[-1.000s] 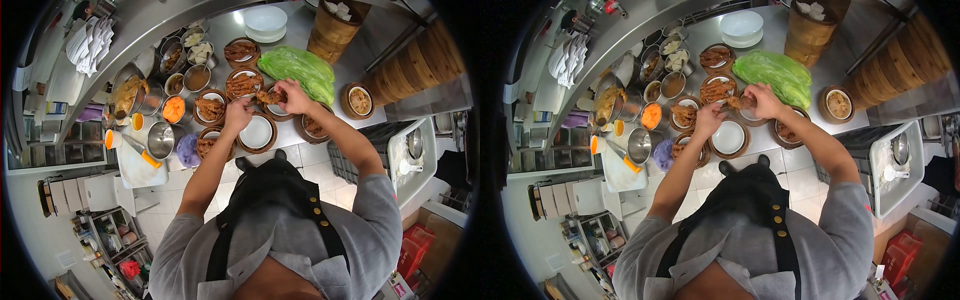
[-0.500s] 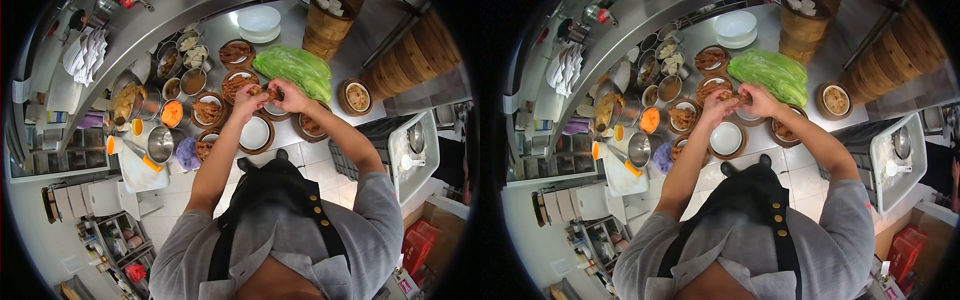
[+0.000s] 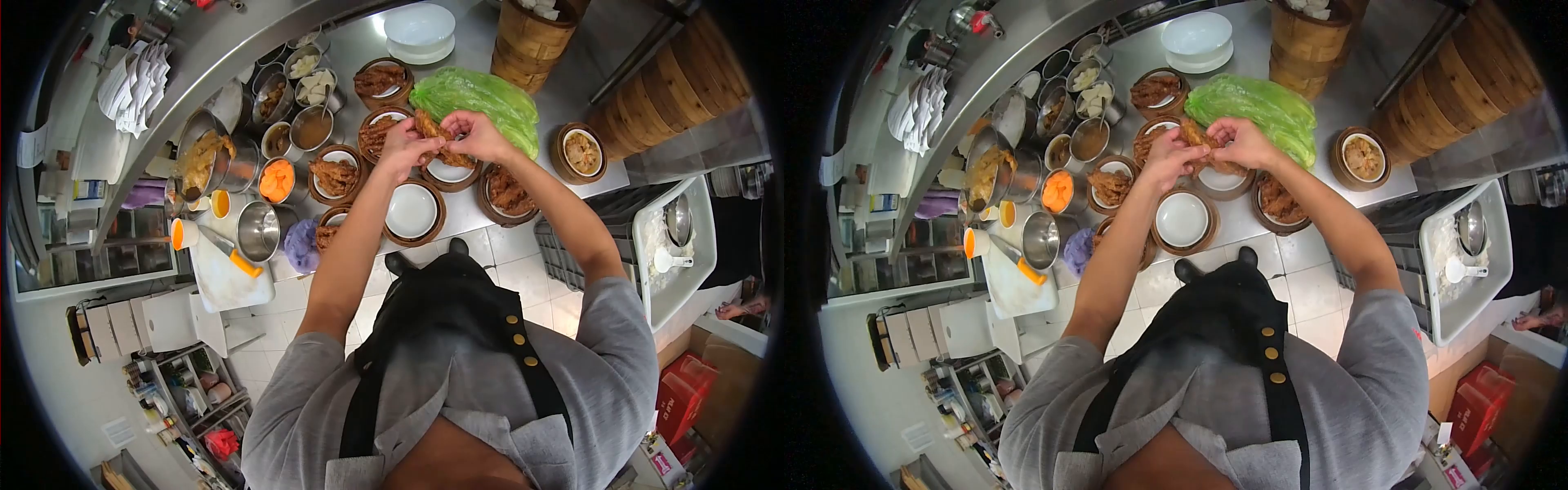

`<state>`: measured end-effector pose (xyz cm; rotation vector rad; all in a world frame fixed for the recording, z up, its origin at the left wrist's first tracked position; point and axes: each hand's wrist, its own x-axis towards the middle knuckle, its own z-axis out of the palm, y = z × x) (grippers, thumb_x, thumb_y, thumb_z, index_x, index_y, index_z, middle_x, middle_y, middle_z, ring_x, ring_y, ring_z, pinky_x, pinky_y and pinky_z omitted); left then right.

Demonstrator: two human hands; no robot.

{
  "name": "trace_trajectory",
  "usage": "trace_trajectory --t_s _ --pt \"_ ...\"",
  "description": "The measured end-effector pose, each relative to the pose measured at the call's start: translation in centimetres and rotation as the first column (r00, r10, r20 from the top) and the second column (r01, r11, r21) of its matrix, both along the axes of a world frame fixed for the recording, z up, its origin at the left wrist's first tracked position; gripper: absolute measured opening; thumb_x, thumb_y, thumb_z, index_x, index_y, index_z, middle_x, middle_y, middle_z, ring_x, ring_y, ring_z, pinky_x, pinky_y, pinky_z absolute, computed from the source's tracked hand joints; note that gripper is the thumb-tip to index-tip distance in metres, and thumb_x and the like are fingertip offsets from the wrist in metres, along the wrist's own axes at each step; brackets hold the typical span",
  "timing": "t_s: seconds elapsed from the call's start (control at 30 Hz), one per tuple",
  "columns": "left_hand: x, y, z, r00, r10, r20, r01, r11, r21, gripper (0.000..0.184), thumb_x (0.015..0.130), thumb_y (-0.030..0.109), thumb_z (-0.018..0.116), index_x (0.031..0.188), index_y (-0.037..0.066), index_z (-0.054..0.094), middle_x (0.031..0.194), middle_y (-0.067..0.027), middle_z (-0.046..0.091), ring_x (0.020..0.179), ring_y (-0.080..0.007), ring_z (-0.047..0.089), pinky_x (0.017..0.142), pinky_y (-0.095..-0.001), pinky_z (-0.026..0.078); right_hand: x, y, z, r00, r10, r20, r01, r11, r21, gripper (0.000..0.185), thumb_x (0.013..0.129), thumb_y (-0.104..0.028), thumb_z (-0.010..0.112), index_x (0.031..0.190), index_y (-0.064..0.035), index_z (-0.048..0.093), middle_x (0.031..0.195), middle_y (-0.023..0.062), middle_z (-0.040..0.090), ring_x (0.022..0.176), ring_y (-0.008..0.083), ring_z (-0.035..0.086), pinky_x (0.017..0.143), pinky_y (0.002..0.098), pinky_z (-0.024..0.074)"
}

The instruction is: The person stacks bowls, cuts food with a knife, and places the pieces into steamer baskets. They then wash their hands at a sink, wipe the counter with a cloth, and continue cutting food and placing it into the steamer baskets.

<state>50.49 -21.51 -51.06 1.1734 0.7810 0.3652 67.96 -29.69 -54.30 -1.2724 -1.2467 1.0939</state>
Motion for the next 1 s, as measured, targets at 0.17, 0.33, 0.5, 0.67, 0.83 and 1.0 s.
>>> trace_trajectory --t_s 0.17,0.33,0.5,0.67,0.83,1.0 --pt "-0.1 0.0 -1.9 0.994 0.098 0.047 -0.094 0.993 -0.068 0.032 0.075 0.005 0.073 0.1 0.007 0.054 0.078 -0.003 0.062 0.059 -0.0089 0.056 0.045 -0.022 0.04 0.3 -0.3 0.6 0.991 0.033 0.127 -0.034 0.999 0.008 0.042 0.065 -0.004 0.075 0.105 -0.0023 0.061 0.089 0.0025 0.062 0.078 0.0126 0.056 0.074 0.0269 0.0481" --pt "-1.0 -0.2 -1.8 0.993 0.106 0.056 -0.102 0.993 -0.061 0.03 0.078 0.001 0.069 0.102 0.01 0.054 0.085 -0.0029 0.063 0.067 -0.0107 0.059 0.051 -0.0233 0.044 -0.2 -1.8 -0.6 0.915 -0.007 0.403 0.004 1.0 0.007 0.039 0.064 -0.004 0.077 0.101 -0.0028 0.064 0.09 0.009 0.065 0.081 0.0198 0.06 0.075 0.0314 0.0491" --pt "-2.0 -0.2 -1.7 0.994 0.1 0.045 -0.095 0.989 -0.112 0.035 0.078 0.0 0.068 0.108 0.009 0.051 0.096 -0.0059 0.063 0.081 -0.0166 0.061 0.064 -0.0318 0.049 0.1 -1.3 -1.0 0.812 -0.11 0.573 0.053 0.992 0.116 0.027 0.067 -0.002 0.069 0.093 -0.0021 0.064 0.083 0.0098 0.064 0.075 0.019 0.059 0.071 0.0317 0.049" --pt "-2.4 -0.5 -2.0 0.992 0.102 0.071 -0.091 0.985 -0.15 0.035 0.078 -0.001 0.067 0.107 0.011 0.051 0.093 -0.0034 0.062 0.078 -0.0136 0.06 0.061 -0.0294 0.048 -0.2 -0.7 -1.2 0.892 -0.06 0.447 -0.015 0.987 0.162 0.022 0.066 0.0 0.064 0.088 -0.0028 0.063 0.073 0.009 0.061 0.067 0.0188 0.057 0.065 0.0306 0.0483" --pt "-2.3 0.1 -0.7 0.995 0.05 -0.084 -0.051 0.999 -0.002 0.045 0.076 -0.002 0.068 0.114 0.01 0.046 0.097 -0.0049 0.062 0.081 -0.0157 0.061 0.06 -0.0295 0.049 -0.2 -0.1 0.3 0.84 0.027 0.543 -0.068 0.996 0.056 0.021 0.065 0.001 0.063 0.086 -0.0026 0.061 0.071 0.0093 0.061 0.065 0.0206 0.057 0.063 0.0302 0.0478" --pt "-2.3 0.8 0.3 0.987 0.002 -0.162 0.008 0.998 0.063 0.043 0.074 -0.001 0.07 0.109 0.01 0.047 0.094 -0.0019 0.06 0.078 -0.0129 0.059 0.057 -0.0276 0.047 -0.5 0.2 1.7 0.779 0.098 0.62 -0.153 0.988 0.036 0.024 0.064 0.001 0.063 0.087 -0.0023 0.061 0.076 0.0116 0.062 0.068 0.0245 0.058 0.064 0.0322 0.0481"
